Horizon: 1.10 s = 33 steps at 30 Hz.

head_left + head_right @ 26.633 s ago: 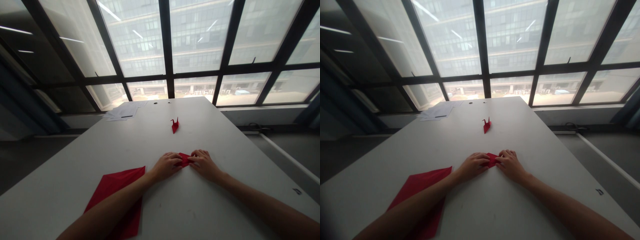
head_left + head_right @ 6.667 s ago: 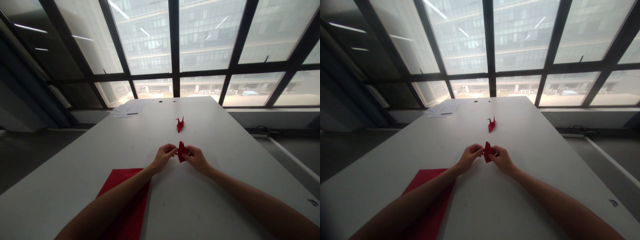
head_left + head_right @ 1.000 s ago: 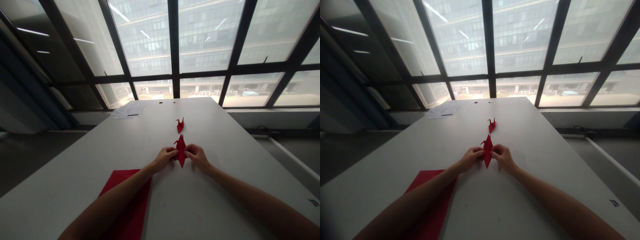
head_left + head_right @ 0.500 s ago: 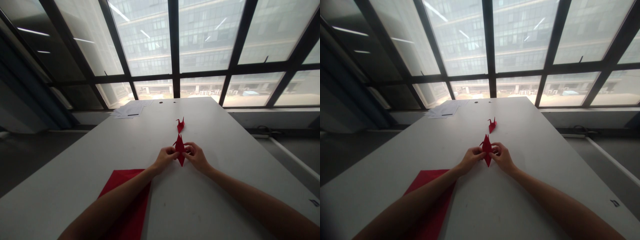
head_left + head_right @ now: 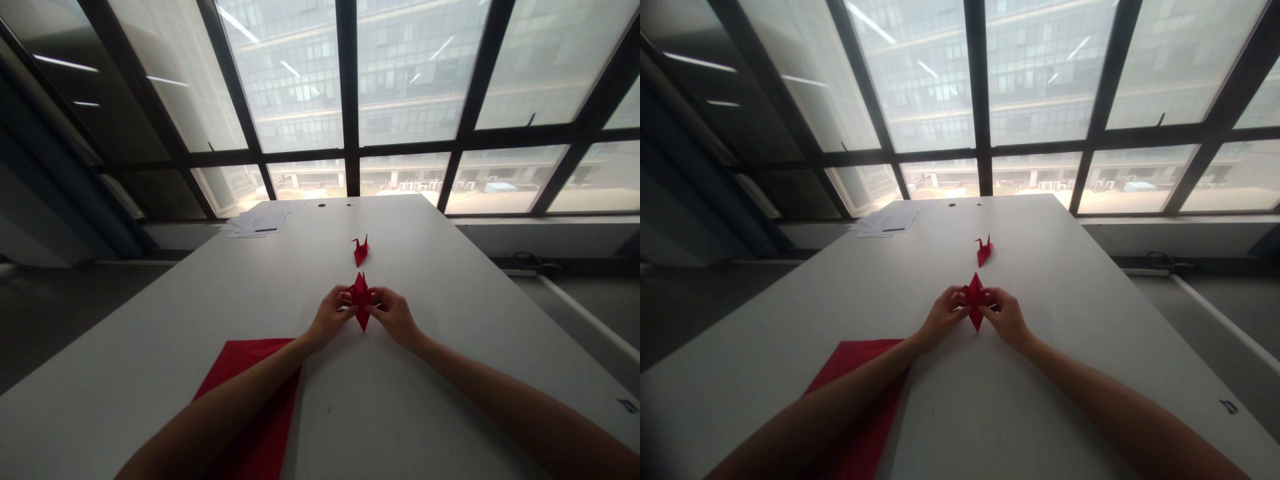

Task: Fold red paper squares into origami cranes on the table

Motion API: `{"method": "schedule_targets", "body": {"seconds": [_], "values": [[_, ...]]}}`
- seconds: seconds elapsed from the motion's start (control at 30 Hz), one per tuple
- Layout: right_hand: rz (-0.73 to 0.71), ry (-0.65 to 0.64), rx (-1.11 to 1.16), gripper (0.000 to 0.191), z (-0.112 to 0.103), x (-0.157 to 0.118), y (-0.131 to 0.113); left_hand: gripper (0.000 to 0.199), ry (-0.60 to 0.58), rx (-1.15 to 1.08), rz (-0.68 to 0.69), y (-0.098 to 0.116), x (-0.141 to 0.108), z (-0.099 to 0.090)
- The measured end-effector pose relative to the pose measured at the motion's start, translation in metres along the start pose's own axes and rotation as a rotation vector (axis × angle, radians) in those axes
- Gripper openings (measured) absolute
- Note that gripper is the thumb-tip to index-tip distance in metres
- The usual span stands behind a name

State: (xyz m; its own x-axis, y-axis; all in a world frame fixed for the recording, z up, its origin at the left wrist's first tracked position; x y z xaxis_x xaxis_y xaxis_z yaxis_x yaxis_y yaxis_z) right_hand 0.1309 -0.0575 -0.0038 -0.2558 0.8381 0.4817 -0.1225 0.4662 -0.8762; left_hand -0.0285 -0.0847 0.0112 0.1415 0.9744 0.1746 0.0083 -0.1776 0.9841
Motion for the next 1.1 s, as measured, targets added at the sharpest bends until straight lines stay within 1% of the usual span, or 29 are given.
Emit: {"method": "schedule_targets", "body": {"seconds": [0.1,0.23,0.3,0.4,0.5,0.63,0.77,0.87,0.97,1.1], "values": [[-0.012,0.024,-0.040,0.024,-0.002,0.000,-0.003,0.032,0.004,0.093,0.026,0.000,0.001,-0.001],[-0.012,0.027,-0.103,0.019,-0.002,0.000,-0.007,0.023,0.084,0.189,0.014,-0.001,0.001,-0.005],[-0.031,0.029,-0.153,0.016,-0.003,0.000,-0.009,0.021,0.114,0.216,0.025,0.001,0.000,-0.006],[-0.098,0.065,-0.229,0.013,-0.006,0.000,-0.014,0.021,0.151,0.243,0.055,0.005,-0.002,-0.007],[-0.128,0.068,-0.257,0.012,-0.007,0.001,-0.016,0.021,0.153,0.238,0.059,0.007,-0.002,-0.007],[-0.036,0.024,-0.186,0.016,-0.005,0.003,-0.011,0.023,0.112,0.198,0.042,0.005,-0.002,-0.005],[0.084,0.003,-0.033,0.024,-0.002,0.002,-0.007,0.026,0.117,0.178,0.030,0.005,-0.002,-0.005],[0.150,-0.008,0.067,0.027,0.000,0.000,-0.004,0.028,0.109,0.157,0.022,0.004,-0.003,-0.004],[0.168,0.002,0.110,0.026,0.000,-0.001,-0.004,0.028,0.090,0.145,0.017,0.003,-0.003,-0.003],[0.158,-0.009,0.101,0.027,0.002,-0.001,-0.005,0.029,0.078,0.133,0.015,0.002,-0.003,-0.004]]}}
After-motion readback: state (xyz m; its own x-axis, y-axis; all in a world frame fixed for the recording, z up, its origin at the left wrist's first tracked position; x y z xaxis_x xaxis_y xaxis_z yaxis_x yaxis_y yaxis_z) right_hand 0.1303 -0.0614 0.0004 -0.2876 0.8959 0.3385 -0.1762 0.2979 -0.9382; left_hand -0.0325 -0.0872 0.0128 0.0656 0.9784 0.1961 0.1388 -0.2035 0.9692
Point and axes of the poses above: each hand's wrist, its own x-axis towards the middle knuckle, its own z-axis out of the palm, y = z × x, the point moved 6 cm from there along x, towards the middle knuckle, and after that the axes turned 6 degrees about -z, right-handed, at the moved point
